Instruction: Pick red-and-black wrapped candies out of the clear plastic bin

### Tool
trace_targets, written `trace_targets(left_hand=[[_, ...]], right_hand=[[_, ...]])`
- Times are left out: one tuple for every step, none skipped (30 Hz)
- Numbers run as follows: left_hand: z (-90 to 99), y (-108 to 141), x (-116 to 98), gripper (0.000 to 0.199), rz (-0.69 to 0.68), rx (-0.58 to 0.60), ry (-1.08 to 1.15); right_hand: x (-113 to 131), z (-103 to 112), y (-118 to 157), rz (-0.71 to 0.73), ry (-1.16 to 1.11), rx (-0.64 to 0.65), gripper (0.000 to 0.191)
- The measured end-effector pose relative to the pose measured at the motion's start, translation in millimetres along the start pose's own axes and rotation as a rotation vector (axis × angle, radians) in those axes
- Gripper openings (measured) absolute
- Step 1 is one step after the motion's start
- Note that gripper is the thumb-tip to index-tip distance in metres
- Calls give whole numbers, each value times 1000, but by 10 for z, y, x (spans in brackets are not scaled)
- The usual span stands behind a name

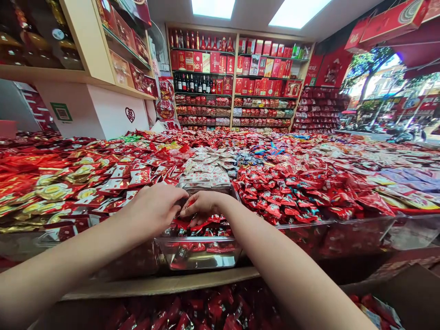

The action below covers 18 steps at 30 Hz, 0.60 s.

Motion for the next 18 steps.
trace_targets(left_hand=[[25,44,-14,18,-4,-24,2],[43,83,-30,20,-14,-37,2],[54,112,-49,21,-30,-42,-4],[57,129,-72,23,-57,-37,-14],[55,133,-98,24,-94,-22,-26],[52,122,-128,24,-138,1,-39],[48,97,-159,23,-188,36,-49],[44,62,-191,21,-239,91,-55],[40,17,-222,17,-286,162,-54],[34,-33,-249,14,-331,245,-45],[23,-88,-275,11,-376,332,-30],[4,-145,-298,10,-417,418,-9],[-27,-202,-318,8,-454,494,18],[-73,-260,-336,6,-484,552,50],[-134,-317,-351,6,-500,594,86],[-208,-371,-364,8,-501,626,128],[-292,-419,-374,10,-488,645,172],[-379,-459,-383,12,-467,655,218]], right_hand=[[0,6,4,-12,81,-19,29],[2,13,5,-20,154,-41,29],[4,24,5,-27,215,-72,29],[8,39,3,-32,268,-115,28],[14,59,1,-36,323,-169,26],[22,81,1,-35,386,-231,24],[32,101,2,-37,458,-291,22],[43,118,5,-41,527,-346,20],[53,128,11,-45,585,-388,18],[61,132,19,-51,623,-412,16],[65,130,27,-61,640,-418,14],[65,123,35,-73,638,-412,12],[64,115,44,-85,628,-400,10],[62,107,51,-95,616,-388,10],[60,100,57,-106,607,-377,10],[58,96,62,-117,597,-368,11],[56,94,65,-129,588,-361,11],[54,95,68,-140,579,-356,12]])
Point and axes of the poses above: each hand's wrist, its own y-axis away from the middle knuckle, its own z-axis out of the back of the hand, x = y × z, the point moved 2 cm from there along -y, towards the middle knuckle, and after that the axes turned 13 degrees about -y, right-handed, at the moved point
